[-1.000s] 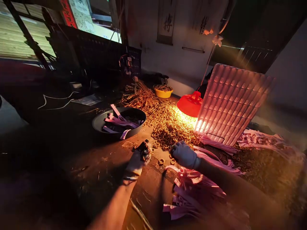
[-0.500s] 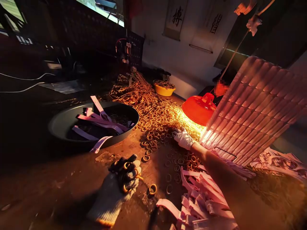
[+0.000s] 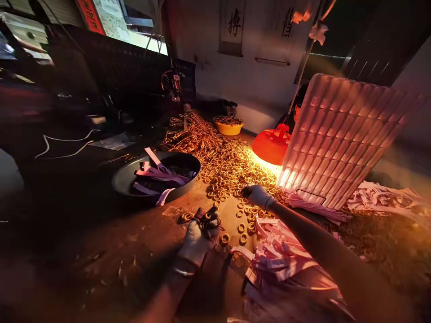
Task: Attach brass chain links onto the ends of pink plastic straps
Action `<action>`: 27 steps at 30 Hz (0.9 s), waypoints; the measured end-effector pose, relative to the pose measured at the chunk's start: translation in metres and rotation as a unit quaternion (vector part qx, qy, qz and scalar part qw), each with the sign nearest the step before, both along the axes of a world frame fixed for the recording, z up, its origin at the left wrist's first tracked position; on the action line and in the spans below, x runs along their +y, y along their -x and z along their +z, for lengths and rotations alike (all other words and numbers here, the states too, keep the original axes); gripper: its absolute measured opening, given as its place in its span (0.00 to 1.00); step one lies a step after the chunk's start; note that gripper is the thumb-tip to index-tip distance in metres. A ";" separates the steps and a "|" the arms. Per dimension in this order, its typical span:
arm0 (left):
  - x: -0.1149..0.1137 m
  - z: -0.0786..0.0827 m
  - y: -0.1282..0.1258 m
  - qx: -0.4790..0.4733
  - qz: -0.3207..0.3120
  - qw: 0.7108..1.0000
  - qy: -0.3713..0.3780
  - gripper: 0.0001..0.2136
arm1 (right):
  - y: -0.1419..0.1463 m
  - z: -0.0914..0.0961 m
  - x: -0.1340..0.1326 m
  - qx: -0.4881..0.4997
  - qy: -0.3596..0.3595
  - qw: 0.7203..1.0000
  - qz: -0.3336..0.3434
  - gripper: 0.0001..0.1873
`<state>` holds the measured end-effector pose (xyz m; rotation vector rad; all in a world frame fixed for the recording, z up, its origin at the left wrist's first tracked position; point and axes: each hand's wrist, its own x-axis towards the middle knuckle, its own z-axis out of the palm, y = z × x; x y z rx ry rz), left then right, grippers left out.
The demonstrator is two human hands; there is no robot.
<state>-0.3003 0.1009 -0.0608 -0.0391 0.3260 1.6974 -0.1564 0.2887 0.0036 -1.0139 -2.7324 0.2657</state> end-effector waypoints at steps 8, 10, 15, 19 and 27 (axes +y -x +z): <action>-0.013 0.029 -0.059 -0.013 -0.031 0.999 -0.037 0.16 | -0.051 0.006 -0.027 0.265 0.176 0.946 -0.063 0.11; -0.019 0.038 -0.066 -0.026 -0.035 0.997 -0.064 0.15 | -0.056 0.010 -0.041 0.322 0.205 0.922 -0.059 0.13; -0.033 0.047 -0.074 -0.054 -0.025 0.993 -0.106 0.12 | -0.046 0.015 -0.071 0.391 0.252 0.884 -0.053 0.20; -0.046 0.045 -0.068 -0.065 -0.010 0.991 -0.114 0.13 | -0.026 0.015 -0.086 0.383 0.295 0.874 -0.050 0.14; -0.060 0.051 -0.074 -0.076 0.017 0.985 -0.153 0.12 | -0.035 -0.003 -0.129 0.503 0.328 0.798 -0.056 0.09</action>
